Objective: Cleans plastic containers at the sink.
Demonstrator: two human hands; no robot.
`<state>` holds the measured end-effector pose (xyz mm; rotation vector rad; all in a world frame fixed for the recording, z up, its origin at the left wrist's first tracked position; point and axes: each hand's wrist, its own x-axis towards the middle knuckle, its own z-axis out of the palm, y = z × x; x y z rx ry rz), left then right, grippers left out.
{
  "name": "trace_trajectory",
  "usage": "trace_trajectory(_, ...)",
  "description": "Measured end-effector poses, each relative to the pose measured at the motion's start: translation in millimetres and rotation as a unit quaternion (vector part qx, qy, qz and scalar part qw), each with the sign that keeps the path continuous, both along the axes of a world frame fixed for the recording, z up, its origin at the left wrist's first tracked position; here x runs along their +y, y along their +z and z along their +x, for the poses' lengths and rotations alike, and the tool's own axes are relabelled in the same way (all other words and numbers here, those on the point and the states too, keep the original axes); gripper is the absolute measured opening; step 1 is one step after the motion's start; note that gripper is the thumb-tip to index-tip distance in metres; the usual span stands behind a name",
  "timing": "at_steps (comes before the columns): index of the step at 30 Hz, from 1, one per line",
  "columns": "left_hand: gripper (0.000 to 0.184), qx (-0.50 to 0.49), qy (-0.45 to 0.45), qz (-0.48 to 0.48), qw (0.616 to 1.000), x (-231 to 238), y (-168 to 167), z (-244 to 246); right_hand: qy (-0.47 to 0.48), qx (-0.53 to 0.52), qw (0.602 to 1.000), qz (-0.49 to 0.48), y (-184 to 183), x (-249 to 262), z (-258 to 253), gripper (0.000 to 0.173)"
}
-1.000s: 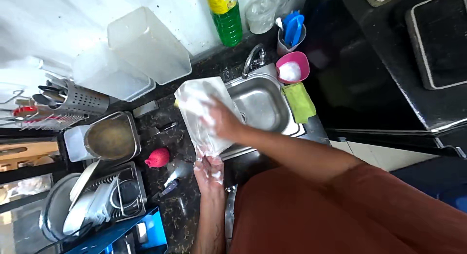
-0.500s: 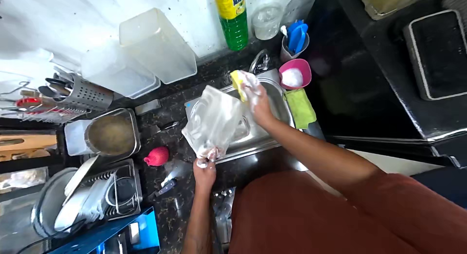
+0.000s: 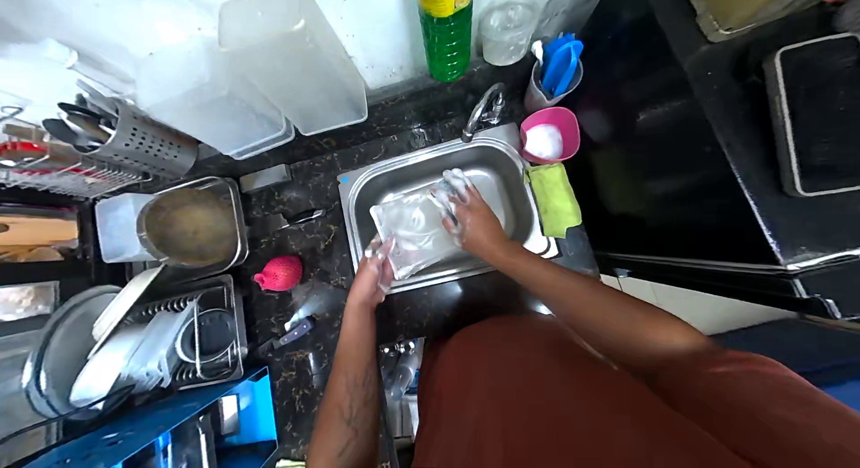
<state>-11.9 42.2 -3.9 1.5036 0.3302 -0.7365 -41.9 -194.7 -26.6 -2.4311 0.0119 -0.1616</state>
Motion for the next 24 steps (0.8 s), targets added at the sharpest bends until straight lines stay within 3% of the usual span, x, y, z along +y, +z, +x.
trace_trajectory(2, 0.031, 0.035, 0.028, 0.048, 0.998, -14.6, 5.0, 21.7, 0.046, 0.059, 0.997, 0.014, 14.4, 21.6, -8.0, 0.038)
trace_trajectory(4, 0.028, -0.001, 0.019, 0.051, 0.999, -27.1, 11.8, 27.2, 0.106, 0.083, 0.991, 0.018, 26.6, 28.5, -11.7, 0.034)
trace_trajectory(8, 0.033, -0.191, -0.072, 0.049, 0.978, -20.9, 36.0, 9.2, -0.044, 0.004, 0.996, 0.079, 35.8, -21.4, -1.7, 0.036)
trace_trajectory(10, 0.026, -0.276, -0.145, 0.099, 0.945, -15.8, 47.7, 5.6, -0.045, -0.014, 0.990, 0.132, 65.5, -19.3, 1.4, 0.032)
trace_trajectory(12, 0.018, -0.384, -0.210, 0.150, 0.886, -19.3, 53.1, 1.7, 0.083, -0.037, 0.983, 0.159, 100.4, 12.0, -0.5, 0.030)
trace_trajectory(14, 0.015, -0.483, -0.235, 0.136, 0.832, -21.4, 54.0, -2.9, 0.196, -0.060, 0.972, 0.114, 117.2, 32.6, 27.7, 0.038)
trace_trajectory(16, 0.012, -0.516, -0.247, 0.105, 0.814, -19.6, 57.8, -6.8, 0.192, -0.067, 0.972, 0.118, 117.4, 25.4, 66.3, 0.038)
trace_trajectory(18, 0.012, -0.525, -0.234, 0.098, 0.812, -14.5, 59.0, -8.6, 0.150, -0.064, 0.979, 0.124, 117.2, 21.7, 74.5, 0.037)
trace_trajectory(21, 0.015, -0.545, -0.131, 0.122, 0.819, -8.6, 54.3, -3.9, 0.178, -0.091, 0.968, 0.149, 132.5, 50.3, 23.3, 0.039)
trace_trajectory(24, 0.019, -0.533, -0.071, 0.093, 0.838, 0.6, 58.2, -6.6, 0.071, -0.078, 0.981, 0.163, 99.7, 21.9, 9.3, 0.037)
